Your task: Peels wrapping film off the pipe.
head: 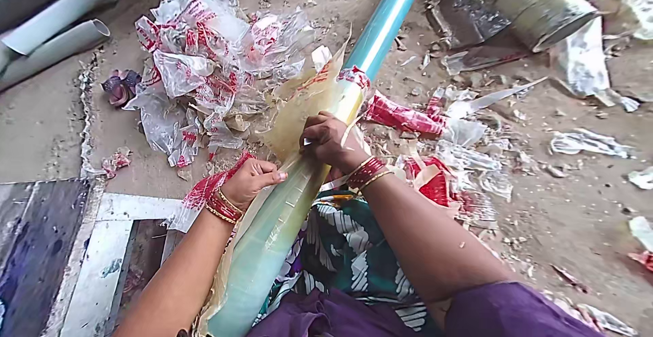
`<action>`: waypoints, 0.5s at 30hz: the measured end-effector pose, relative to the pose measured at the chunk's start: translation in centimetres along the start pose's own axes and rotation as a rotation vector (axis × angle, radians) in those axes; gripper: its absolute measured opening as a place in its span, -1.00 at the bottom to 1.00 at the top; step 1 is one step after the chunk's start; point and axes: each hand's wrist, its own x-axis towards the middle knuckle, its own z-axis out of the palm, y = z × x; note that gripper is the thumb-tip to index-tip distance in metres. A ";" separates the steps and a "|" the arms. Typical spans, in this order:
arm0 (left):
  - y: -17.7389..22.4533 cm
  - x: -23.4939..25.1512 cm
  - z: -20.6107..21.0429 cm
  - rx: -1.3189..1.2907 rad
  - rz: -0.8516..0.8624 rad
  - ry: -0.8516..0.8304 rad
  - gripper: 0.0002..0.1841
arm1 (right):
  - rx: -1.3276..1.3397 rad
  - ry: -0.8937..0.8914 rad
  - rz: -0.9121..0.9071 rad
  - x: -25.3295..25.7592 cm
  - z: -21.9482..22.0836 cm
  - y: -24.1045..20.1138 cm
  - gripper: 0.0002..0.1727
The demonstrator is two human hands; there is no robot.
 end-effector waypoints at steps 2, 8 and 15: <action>0.3 -0.1 0.1 0.168 -0.005 -0.023 -0.56 | 0.053 -0.068 0.053 0.1 -0.3 0.2 -0.90; 3.7 0.3 2.3 0.956 -0.043 -0.015 -0.73 | 0.627 0.158 0.422 -0.2 -4.1 1.5 -0.93; 7.0 1.4 6.9 1.289 -0.285 -0.265 -0.45 | 0.476 0.420 1.039 -1.2 -6.0 4.5 -0.53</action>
